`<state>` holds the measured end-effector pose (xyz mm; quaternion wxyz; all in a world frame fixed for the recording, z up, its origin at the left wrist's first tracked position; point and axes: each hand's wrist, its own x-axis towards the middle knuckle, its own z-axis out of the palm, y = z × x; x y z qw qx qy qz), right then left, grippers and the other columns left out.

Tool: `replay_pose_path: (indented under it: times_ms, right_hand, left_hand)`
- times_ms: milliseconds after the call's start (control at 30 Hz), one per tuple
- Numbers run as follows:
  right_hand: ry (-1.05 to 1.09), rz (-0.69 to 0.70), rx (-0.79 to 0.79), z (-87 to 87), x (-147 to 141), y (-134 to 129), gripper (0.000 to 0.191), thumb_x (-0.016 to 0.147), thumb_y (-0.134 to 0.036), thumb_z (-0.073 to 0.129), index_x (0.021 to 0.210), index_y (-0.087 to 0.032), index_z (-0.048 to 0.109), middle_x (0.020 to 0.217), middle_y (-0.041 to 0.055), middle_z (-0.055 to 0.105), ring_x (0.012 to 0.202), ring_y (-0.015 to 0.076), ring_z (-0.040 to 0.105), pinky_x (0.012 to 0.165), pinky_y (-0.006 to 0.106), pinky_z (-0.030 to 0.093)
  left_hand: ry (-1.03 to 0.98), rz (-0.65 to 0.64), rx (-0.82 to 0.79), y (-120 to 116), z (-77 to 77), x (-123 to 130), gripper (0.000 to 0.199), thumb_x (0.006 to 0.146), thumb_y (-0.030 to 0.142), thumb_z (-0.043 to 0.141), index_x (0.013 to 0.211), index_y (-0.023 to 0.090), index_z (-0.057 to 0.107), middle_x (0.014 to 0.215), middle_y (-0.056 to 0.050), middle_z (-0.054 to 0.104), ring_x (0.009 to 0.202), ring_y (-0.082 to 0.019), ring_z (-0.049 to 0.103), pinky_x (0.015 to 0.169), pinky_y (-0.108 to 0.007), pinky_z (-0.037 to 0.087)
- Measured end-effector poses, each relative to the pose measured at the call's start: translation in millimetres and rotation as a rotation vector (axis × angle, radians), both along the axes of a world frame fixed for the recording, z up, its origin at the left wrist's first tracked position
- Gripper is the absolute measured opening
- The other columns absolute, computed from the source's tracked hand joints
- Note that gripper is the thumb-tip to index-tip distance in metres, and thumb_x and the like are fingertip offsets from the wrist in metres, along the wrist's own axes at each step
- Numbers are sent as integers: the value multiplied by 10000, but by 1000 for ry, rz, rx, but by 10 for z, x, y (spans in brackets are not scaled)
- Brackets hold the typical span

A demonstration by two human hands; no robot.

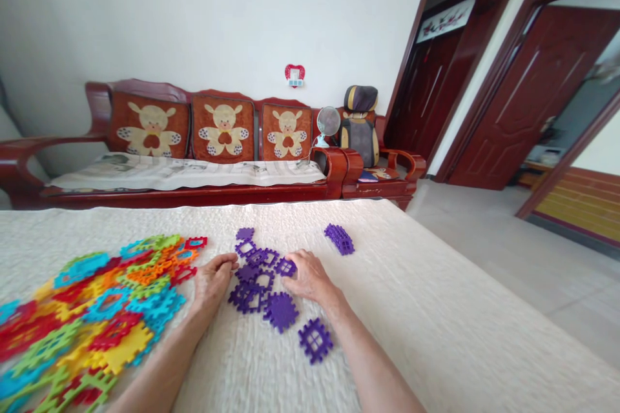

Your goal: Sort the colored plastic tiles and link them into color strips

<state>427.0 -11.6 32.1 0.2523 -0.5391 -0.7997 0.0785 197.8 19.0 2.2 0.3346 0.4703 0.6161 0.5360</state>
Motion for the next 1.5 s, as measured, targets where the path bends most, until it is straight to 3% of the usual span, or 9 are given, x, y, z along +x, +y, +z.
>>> replay_pose_path:
  times_ms: [167, 333, 500, 600, 800, 900, 1067, 1200, 1500]
  right_hand:
    - [-1, 34, 22, 39, 76, 8, 233, 764, -197, 509, 969, -180, 618, 978, 66, 628, 931, 170, 552, 858, 280, 394]
    - [11, -170, 14, 48, 195, 56, 318, 902, -219, 293, 948, -183, 607, 731, 27, 640, 688, 145, 582, 692, 240, 396]
    - [-42, -308, 53, 2, 304, 95, 279, 868, -250, 375, 1002, -161, 603, 899, 85, 651, 860, 187, 584, 787, 276, 399]
    - [-40, -269, 41, -16, 315, 83, 391, 772, -310, 533, 1131, -155, 549, 1087, 105, 597, 1011, 206, 530, 877, 299, 383]
    - [-53, -189, 6, -34, 242, 53, 286, 694, -248, 582, 973, -189, 611, 967, 54, 605, 934, 185, 538, 851, 287, 400]
    - [35, -206, 43, -35, 312, 93, 334, 689, -239, 574, 1019, -190, 588, 969, 55, 605, 922, 184, 548, 853, 298, 413]
    - [264, -513, 282, -60, 694, 172, 510, 695, -278, 532, 1189, -167, 472, 1069, 97, 532, 991, 210, 531, 900, 343, 416]
    - [355, -768, 288, -130, 989, 181, 579, 674, -296, 526, 1225, -143, 436, 1061, 115, 494, 947, 218, 542, 907, 345, 422]
    - [248, -783, 235, -270, 1072, 237, 556, 695, -342, 520, 1205, -127, 465, 1019, 121, 508, 964, 241, 533, 915, 358, 413]
  left_hand:
    - [79, -2, -8, -10, 27, 6, 273, 708, 220, 490, 877, 178, 700, 703, -29, 719, 718, -169, 674, 683, -233, 507]
    - [107, -3, -13, -6, 27, 8, 281, 713, 217, 480, 879, 173, 702, 698, -28, 717, 717, -170, 673, 673, -232, 510]
    - [100, -13, -12, 24, -30, -3, 284, 714, 223, 483, 889, 176, 701, 702, -24, 718, 716, -169, 672, 682, -233, 510]
    - [96, -22, -10, 49, -70, -12, 282, 714, 223, 486, 895, 184, 699, 712, -19, 720, 718, -168, 672, 688, -235, 511]
    - [105, -16, -11, 66, -90, -18, 279, 713, 220, 485, 894, 191, 697, 704, -20, 718, 742, -172, 677, 703, -237, 514]
    - [98, -18, -6, 59, -82, -21, 267, 715, 223, 487, 878, 194, 696, 695, -18, 716, 742, -176, 679, 718, -244, 517]
    - [78, -17, -13, 49, -69, -15, 258, 716, 222, 486, 867, 198, 695, 694, -16, 716, 751, -179, 680, 715, -244, 519]
    - [68, -17, -21, 50, -69, -13, 262, 713, 220, 488, 871, 201, 695, 687, -14, 714, 760, -181, 680, 715, -246, 519]
    - [75, -9, -18, 49, -63, -12, 259, 708, 219, 496, 864, 204, 702, 672, -10, 711, 742, -181, 677, 708, -252, 520]
